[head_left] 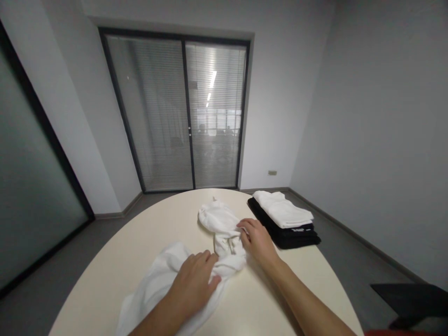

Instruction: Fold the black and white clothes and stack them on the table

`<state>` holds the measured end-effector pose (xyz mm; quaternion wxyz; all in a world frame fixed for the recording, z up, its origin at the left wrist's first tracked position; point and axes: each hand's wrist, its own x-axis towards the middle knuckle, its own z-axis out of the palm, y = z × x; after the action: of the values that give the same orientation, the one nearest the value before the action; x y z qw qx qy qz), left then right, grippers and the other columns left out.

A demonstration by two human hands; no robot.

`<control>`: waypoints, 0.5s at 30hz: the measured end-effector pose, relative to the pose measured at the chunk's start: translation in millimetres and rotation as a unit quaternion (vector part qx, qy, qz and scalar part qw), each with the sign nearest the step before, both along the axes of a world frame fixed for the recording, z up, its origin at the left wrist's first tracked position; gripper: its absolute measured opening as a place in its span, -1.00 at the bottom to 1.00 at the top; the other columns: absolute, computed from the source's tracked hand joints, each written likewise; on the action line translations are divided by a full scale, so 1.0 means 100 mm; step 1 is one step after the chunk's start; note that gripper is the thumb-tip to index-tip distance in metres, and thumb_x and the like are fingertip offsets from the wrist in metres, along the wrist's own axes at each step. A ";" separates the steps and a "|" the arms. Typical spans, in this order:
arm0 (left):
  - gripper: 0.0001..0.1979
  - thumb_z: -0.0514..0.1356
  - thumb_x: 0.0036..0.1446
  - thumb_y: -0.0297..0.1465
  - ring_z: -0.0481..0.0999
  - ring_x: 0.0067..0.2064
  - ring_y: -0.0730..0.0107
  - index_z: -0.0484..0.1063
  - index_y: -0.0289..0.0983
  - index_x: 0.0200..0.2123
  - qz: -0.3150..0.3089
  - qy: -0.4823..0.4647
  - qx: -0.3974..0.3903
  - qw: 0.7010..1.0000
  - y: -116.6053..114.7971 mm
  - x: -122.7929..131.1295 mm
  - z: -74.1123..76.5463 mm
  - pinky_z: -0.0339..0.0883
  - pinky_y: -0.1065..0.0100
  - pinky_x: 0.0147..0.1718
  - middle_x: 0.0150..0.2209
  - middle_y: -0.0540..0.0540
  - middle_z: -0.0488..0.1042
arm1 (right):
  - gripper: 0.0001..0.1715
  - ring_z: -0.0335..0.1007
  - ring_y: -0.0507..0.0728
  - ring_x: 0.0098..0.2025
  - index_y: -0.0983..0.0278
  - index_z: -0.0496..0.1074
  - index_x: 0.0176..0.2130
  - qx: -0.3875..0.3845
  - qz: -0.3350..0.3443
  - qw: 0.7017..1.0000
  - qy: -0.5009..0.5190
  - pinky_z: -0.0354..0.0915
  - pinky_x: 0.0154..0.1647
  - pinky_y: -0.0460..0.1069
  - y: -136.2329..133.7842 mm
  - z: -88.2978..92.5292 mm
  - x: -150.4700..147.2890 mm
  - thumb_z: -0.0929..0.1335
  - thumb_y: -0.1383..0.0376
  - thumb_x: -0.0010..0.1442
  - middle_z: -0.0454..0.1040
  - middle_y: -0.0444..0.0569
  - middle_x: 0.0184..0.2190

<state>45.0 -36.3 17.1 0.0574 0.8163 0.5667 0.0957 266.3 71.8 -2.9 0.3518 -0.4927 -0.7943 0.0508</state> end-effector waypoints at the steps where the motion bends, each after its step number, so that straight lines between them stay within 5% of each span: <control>1: -0.79 0.12 0.25 -0.39 0.45 -0.01 0.14 0.42 -0.20 -0.05 -0.023 0.016 0.004 1.000 -0.03 0.05 0.02 0.28 0.15 0.01 -0.05 -0.13 0.47 | -0.74 0.34 0.23 0.05 0.22 0.49 -0.12 -0.010 0.003 1.000 -0.018 0.20 0.10 0.08 -0.04 0.01 -0.04 0.29 0.22 0.25 0.49 0.08 -0.04; 5: -0.84 0.16 0.24 -0.40 0.49 -0.07 0.15 0.43 -0.22 -0.11 -0.167 0.050 -0.006 0.985 -0.16 0.19 0.12 0.34 0.18 -0.04 -0.09 -0.14 0.50 | -0.69 0.36 0.24 0.04 0.22 0.46 -0.14 -0.084 0.015 0.995 -0.042 0.23 -0.02 0.02 -0.10 -0.05 -0.14 0.36 0.09 0.20 0.50 0.08 -0.03; 9: -0.79 0.09 0.29 -0.44 0.54 -0.13 0.33 0.47 -0.17 -0.08 -0.265 -0.091 -0.084 0.956 -0.25 0.16 0.24 0.37 0.38 -0.08 -0.15 -0.05 0.57 | -0.77 0.41 0.11 -0.34 0.23 0.34 -0.19 -0.190 -0.024 0.981 -0.001 0.15 -0.34 -0.07 -0.01 -0.17 -0.10 0.19 0.18 0.34 0.50 -0.02 -0.37; 12: -0.74 0.06 0.29 -0.45 0.52 -0.02 0.39 0.49 -0.16 -0.05 -0.231 -0.224 -0.106 0.941 -0.21 0.08 0.25 0.33 0.41 0.04 -0.03 -0.05 0.54 | -0.73 0.32 0.09 -0.44 0.22 0.24 -0.25 -0.207 -0.057 0.974 0.076 0.10 -0.41 -0.07 0.12 -0.28 -0.04 0.14 0.11 0.36 0.39 -0.11 -0.50; 15: -0.68 0.09 0.26 -0.40 0.40 0.19 0.25 0.49 -0.14 0.03 -0.135 -0.242 -0.065 0.958 -0.10 0.01 0.09 0.23 0.28 0.20 0.21 -0.12 0.38 | -0.63 0.26 0.08 -0.46 0.20 0.21 -0.31 -0.192 -0.038 0.962 0.190 0.13 -0.42 -0.06 0.24 -0.39 0.00 0.14 -0.01 0.32 0.30 -0.17 -0.53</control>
<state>46.5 -45.9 26.5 0.2587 0.8321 0.4251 0.2448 265.9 95.9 -41.7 0.3968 -0.5618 -0.6690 0.2817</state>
